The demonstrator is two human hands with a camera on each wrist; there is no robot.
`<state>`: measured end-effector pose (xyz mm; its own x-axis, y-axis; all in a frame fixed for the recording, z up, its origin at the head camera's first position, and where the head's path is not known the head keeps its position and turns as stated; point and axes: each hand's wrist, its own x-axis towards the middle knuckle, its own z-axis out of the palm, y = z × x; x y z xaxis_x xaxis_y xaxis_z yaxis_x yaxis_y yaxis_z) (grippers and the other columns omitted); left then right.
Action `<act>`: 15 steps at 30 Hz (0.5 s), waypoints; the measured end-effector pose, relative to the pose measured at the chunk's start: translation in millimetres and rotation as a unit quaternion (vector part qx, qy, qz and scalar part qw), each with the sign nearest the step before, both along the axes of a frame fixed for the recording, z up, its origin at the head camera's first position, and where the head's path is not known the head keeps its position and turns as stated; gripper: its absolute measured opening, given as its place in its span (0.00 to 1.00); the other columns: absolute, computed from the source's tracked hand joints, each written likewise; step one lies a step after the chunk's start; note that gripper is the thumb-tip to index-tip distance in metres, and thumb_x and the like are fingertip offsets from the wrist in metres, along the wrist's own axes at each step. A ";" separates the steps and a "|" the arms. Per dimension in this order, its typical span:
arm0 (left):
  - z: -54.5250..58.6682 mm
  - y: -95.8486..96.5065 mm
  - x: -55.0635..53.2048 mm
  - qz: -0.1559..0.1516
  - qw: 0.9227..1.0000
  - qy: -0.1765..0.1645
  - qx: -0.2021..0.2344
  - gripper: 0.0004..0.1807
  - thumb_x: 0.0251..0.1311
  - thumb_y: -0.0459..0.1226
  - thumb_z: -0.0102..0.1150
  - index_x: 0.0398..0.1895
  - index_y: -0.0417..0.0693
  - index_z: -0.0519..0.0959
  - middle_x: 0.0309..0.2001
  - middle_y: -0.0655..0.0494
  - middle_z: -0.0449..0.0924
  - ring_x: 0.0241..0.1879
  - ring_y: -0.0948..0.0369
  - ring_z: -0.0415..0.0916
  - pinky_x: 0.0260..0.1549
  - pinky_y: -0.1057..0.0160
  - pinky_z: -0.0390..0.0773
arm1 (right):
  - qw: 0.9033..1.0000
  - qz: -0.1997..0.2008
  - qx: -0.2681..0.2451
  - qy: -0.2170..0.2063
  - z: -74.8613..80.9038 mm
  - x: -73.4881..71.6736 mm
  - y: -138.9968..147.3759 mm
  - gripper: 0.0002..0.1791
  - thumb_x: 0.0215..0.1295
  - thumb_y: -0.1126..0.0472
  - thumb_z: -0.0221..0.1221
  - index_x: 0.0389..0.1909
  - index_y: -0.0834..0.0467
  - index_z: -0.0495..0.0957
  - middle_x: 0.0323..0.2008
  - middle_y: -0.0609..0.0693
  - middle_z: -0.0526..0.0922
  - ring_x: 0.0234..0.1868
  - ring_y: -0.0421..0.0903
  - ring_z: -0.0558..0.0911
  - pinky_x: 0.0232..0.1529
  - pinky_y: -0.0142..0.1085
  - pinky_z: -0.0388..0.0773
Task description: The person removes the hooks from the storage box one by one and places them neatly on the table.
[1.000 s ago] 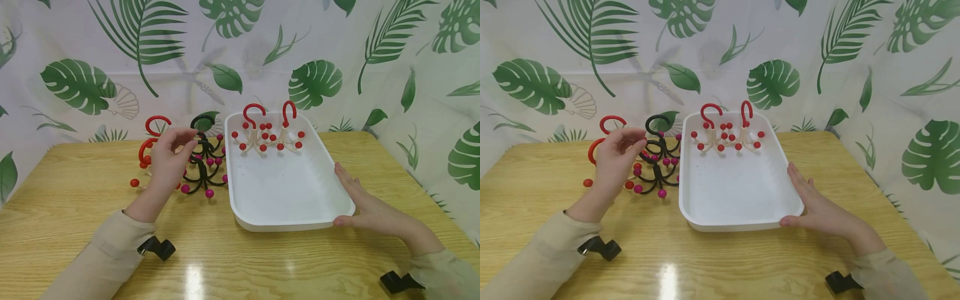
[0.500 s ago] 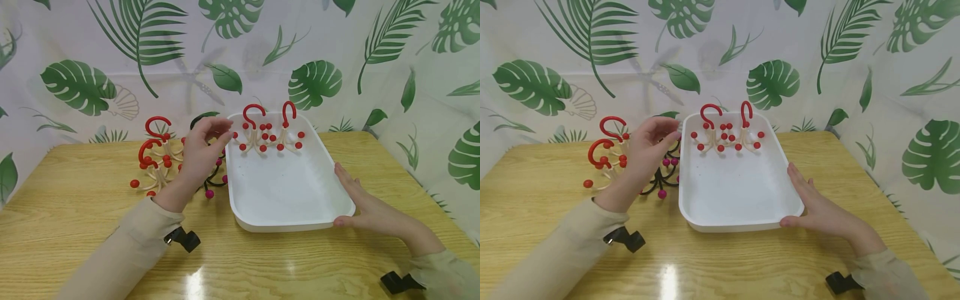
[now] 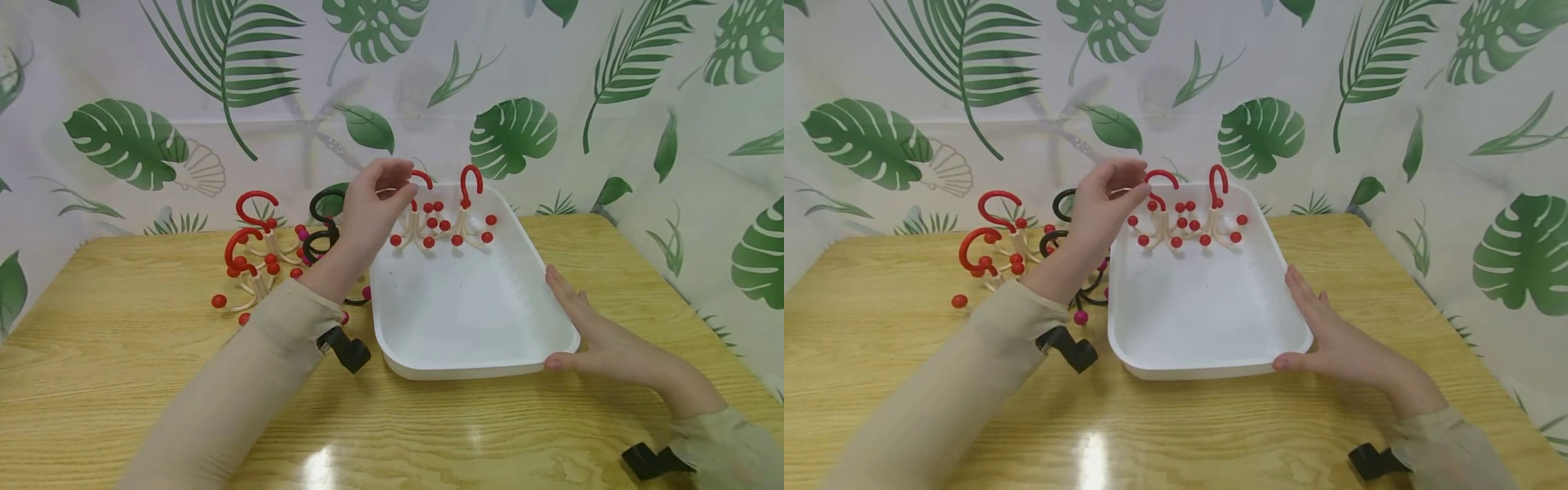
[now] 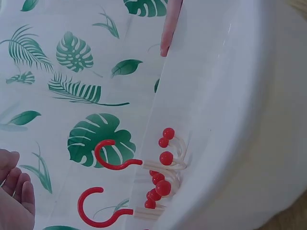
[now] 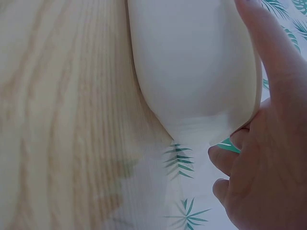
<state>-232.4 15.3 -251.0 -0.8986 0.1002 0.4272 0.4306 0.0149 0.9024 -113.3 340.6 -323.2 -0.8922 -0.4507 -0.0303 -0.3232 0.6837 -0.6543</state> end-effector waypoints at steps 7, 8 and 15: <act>-1.8 17.1 -17.2 0.051 0.998 -0.043 -0.007 0.15 0.61 0.31 0.61 0.52 0.43 0.76 0.50 0.51 0.76 0.50 0.57 0.71 0.47 0.71 0.74 | 1.000 0.003 -0.003 0.003 -0.9 0.0 0.1 0.66 0.53 0.56 0.70 0.74 0.43 0.25 0.74 0.52 0.25 0.70 0.68 0.28 0.63 0.66 0.28; -2.7 19.6 -19.7 0.059 0.997 -0.049 -0.010 0.16 0.61 0.31 0.61 0.52 0.43 0.76 0.50 0.52 0.75 0.50 0.56 0.71 0.47 0.72 0.74 | 1.000 0.003 -0.002 0.004 -0.9 0.2 0.1 0.66 0.53 0.56 0.70 0.74 0.43 0.25 0.74 0.52 0.25 0.70 0.68 0.28 0.63 0.66 0.28; -6.3 31.7 -32.9 0.085 0.992 -0.086 -0.026 0.20 0.61 0.33 0.62 0.57 0.47 0.73 0.53 0.56 0.72 0.54 0.59 0.68 0.51 0.73 0.71 | 1.000 0.007 -0.007 0.003 0.8 -0.1 -0.6 0.66 0.53 0.57 0.70 0.74 0.44 0.25 0.74 0.52 0.24 0.70 0.67 0.27 0.63 0.66 0.27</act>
<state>-265.3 47.1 -257.3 -0.9633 -0.0418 0.2651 0.2584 0.1226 0.9582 -113.4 340.0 -322.4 -0.8857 -0.4639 -0.0188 -0.3364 0.6692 -0.6625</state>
